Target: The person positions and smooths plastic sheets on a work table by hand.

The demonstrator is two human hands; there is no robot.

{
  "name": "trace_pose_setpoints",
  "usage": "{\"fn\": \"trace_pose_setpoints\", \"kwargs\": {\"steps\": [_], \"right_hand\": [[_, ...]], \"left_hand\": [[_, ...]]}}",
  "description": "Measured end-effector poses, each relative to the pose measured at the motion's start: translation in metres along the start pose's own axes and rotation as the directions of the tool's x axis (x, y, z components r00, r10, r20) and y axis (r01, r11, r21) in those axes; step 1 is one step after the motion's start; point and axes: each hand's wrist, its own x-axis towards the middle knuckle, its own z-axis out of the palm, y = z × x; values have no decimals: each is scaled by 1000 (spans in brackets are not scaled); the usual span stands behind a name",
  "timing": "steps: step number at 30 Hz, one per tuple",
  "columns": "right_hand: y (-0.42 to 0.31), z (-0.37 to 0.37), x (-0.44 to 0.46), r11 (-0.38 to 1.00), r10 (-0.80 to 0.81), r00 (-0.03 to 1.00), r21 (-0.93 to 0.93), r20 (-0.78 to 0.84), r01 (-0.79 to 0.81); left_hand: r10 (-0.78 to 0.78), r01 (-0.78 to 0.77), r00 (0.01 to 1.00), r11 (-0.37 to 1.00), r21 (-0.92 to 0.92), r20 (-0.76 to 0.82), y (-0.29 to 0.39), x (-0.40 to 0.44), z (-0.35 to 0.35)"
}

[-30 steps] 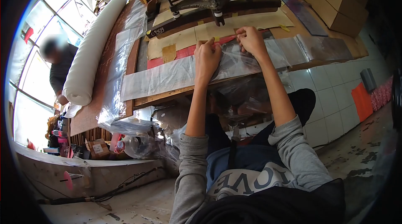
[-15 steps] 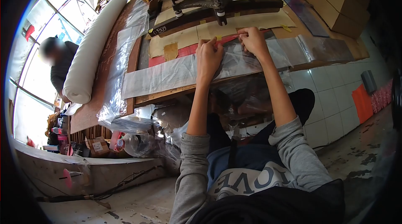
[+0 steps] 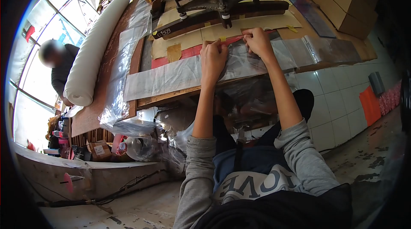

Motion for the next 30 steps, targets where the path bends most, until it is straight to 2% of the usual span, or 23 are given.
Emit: {"fn": "trace_pose_setpoints", "kwargs": {"steps": [6, 12, 18, 21, 24, 27, 30], "right_hand": [[-8, -4, -2, 999, 33, 998, -32, 48, -31], [-7, -3, -4, 999, 2, 1000, -33, 15, -1], [-6, -4, -3, 999, -17, 999, -38, 49, 19], [-3, 0, -4, 1000, -29, 1000, 8, -11, 29], [-6, -1, -5, 999, 18, 1000, 39, 3, -18], [-5, -3, -3, 1000, -14, 999, -12, 47, 15], [-4, -1, -4, 1000, 4, 1000, 28, 24, -5]], "left_hand": [[40, -40, 999, 999, -8, -29, 2, 0, 0], [18, -18, 1000, 1000, -5, -22, -1, 0, 2], [15, -16, 999, 1000, -8, -41, 3, -2, 1], [32, -33, 999, 999, -19, -40, -3, -1, 4], [31, -32, 997, 999, -16, -72, -3, -2, 5], [35, -36, 998, 999, -20, -61, -3, -2, 4], [30, -30, 998, 1000, -6, -54, -4, -3, 5]]}}
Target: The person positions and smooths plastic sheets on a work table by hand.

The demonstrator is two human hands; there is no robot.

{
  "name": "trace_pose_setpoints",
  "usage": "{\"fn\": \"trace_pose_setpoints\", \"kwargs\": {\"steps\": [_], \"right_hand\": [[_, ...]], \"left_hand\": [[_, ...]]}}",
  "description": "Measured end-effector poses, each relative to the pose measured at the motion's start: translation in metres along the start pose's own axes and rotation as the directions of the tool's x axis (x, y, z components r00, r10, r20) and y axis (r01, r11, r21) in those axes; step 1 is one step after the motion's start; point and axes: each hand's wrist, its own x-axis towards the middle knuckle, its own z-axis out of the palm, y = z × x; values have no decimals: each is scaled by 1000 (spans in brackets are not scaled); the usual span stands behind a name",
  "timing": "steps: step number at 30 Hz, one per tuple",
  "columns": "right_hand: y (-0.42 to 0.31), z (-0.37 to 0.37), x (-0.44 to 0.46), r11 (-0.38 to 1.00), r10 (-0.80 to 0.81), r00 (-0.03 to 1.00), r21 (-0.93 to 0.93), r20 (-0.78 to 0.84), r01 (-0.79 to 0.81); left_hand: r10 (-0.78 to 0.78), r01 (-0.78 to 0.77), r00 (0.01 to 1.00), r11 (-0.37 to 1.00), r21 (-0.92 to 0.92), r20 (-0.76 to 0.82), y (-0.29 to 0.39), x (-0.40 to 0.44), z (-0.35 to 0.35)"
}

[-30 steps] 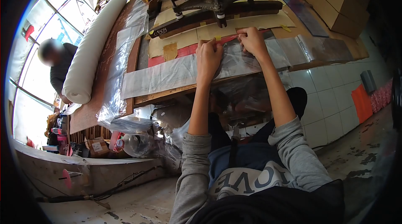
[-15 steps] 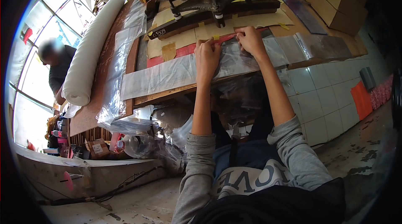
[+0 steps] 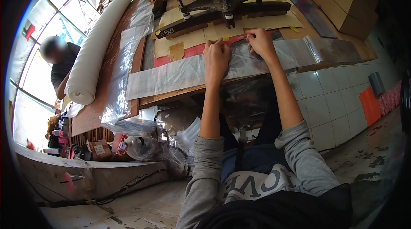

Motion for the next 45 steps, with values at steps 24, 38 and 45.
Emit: {"fn": "trace_pose_setpoints", "kwargs": {"steps": [24, 38, 45], "right_hand": [[-1, 0, -1, 1000, 6, 1000, 19, -1, -6], [-2, -2, -1, 1000, 17, 1000, 16, 15, -17], [1, 0, 0, 1000, 31, 999, 5, 10, -31]], "left_hand": [[-18, 18, 1000, 1000, 7, -21, 4, -1, -3], [-10, 10, 1000, 1000, -1, -16, 3, 0, -2], [2, -2, 1000, 1000, 4, -10, 4, -1, -2]]}}
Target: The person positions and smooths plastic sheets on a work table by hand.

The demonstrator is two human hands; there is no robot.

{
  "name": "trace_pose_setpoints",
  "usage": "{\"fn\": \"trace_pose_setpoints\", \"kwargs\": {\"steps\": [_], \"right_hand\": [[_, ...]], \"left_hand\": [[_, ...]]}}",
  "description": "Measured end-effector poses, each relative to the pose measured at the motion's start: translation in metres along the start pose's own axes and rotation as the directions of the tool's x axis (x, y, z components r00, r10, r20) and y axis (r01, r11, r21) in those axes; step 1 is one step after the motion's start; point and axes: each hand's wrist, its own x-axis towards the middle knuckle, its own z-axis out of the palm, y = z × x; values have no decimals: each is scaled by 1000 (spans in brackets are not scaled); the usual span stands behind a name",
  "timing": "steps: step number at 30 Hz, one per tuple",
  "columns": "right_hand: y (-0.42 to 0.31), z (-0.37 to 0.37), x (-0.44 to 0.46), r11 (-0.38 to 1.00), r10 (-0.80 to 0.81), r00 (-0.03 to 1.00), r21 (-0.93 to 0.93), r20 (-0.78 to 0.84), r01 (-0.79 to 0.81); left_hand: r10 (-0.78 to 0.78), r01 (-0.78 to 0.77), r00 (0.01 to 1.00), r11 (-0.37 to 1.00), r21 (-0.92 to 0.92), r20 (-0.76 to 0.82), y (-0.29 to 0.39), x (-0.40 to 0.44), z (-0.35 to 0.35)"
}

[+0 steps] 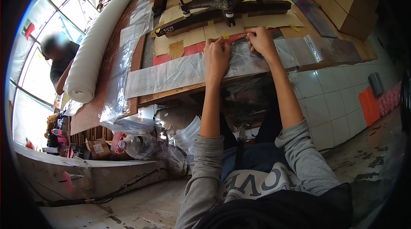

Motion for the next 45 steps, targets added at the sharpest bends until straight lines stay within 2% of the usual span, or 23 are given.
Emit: {"fn": "trace_pose_setpoints", "kwargs": {"steps": [6, 9, 17, 21, 24, 27, 28, 30, 31, 34, 37, 40, 43, 45], "right_hand": [[1, 0, 1, 1000, -12, 1000, 5, -1, 12], [-1, -2, 3, 998, 40, 999, 53, 30, -41], [1, -5, 5, 935, 8, 996, 353, 92, -40], [-6, -7, 1, 894, 20, 997, 445, 80, -54], [-12, -11, -5, 878, -3, 998, 478, 57, -24], [-11, -24, -11, 951, -31, 996, 311, 81, 4], [-21, -32, -14, 993, 23, 988, 110, 152, -40], [-40, -51, -16, 950, 165, 955, -300, 246, -86], [-28, -52, -7, 896, -54, 979, -423, 196, 134], [-13, -52, 21, 803, -231, 950, -510, 210, 308], [-4, -39, 49, 723, -313, 871, -500, 378, 477], [6, -21, 63, 659, -200, 913, -641, 355, 394], [12, -18, 69, 642, -126, 909, -666, 398, 381], [20, -14, 73, 688, -134, 911, -625, 390, 368]], "left_hand": [[11, -11, 1000, 1000, -18, -9, -3, 0, 0], [-17, 18, 1000, 999, -51, 21, 2, 0, -4], [3, -6, 999, 994, -112, -33, 2, -3, -4], [-1, -3, 1000, 990, -142, -29, 6, 0, -7], [-69, 60, 997, 979, -195, -42, 13, 1, -11], [-38, 40, 999, 981, -191, 14, 13, 0, -13], [-20, 30, 998, 984, -175, 54, 12, 0, -13], [19, 1, 990, 989, -145, 138, 10, -1, -13], [13, 10, 988, 989, -148, 153, 9, -1, -13], [-5, 38, 981, 986, -165, 196, 8, -1, -12], [-9, 52, 976, 980, -192, 219, 8, 0, -13], [2, 48, 973, 977, -209, 230, 10, -1, -15], [-3, 52, 970, 979, -196, 243, 11, -1, -16], [10, 38, 973, 978, -203, 232, 9, -1, -15]]}}
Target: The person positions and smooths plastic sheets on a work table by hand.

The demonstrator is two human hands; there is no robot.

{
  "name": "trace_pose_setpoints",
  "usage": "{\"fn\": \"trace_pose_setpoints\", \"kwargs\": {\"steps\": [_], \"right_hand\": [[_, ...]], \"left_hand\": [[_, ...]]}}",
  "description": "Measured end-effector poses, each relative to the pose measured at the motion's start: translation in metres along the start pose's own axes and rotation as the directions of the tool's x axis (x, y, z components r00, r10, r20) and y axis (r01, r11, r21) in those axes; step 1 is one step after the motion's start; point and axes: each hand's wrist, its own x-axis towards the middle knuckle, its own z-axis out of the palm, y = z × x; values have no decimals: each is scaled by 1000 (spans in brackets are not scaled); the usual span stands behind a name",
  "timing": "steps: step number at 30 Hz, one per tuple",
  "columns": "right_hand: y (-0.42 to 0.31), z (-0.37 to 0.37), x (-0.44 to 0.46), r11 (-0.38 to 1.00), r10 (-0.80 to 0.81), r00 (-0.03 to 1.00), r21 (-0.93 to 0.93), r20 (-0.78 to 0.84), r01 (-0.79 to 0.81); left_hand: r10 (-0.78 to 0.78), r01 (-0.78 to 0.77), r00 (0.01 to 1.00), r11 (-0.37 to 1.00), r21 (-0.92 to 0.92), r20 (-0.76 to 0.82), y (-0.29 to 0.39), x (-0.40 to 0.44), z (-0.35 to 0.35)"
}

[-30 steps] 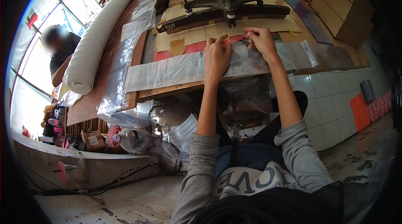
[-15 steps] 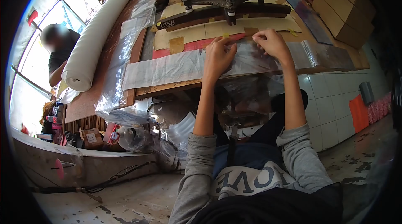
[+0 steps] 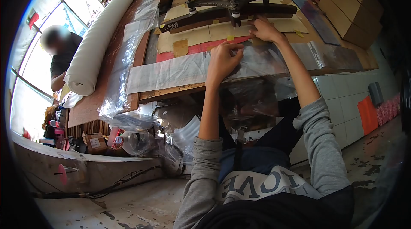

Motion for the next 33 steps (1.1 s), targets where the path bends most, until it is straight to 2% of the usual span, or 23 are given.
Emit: {"fn": "trace_pose_setpoints", "kwargs": {"steps": [4, 7, 10, 13, 16, 19, 22, 25, 33], "right_hand": [[-4, -4, -2, 1000, -14, 1000, 19, 18, 14], [-22, -17, -15, 982, -44, 995, -189, -88, 26], [-31, -29, -27, 939, -126, 992, -325, -26, 111], [-39, -39, -42, 981, -27, 979, -185, 202, 65], [-51, -42, -56, 982, -13, 973, -181, 229, 55], [-28, -9, -39, 987, -141, 975, -53, 169, 152], [-19, 10, -24, 978, -207, 975, -24, 82, 209], [-27, 6, -25, 994, -97, 989, -45, 115, 103], [-36, 3, -29, 998, -51, 996, -23, 78, 53]], "left_hand": [[-2, 2, 1000, 1000, -7, -5, 0, 0, 1], [-8, 8, 1000, 1000, -1, -1, 0, 0, 0], [-17, 17, 1000, 1000, 5, -3, 3, 0, -2], [-19, 19, 1000, 1000, -7, -21, 2, 0, 0], [-12, 13, 999, 1000, 6, -49, -3, 0, 3], [5, -1, 996, 999, 53, -84, -8, 2, 4], [5, 4, 990, 998, 64, -138, -8, 3, 6], [-4, 18, 985, 997, 75, -172, -5, 2, 5], [77, -36, 974, 981, 188, -215, -9, 1, 10]]}}
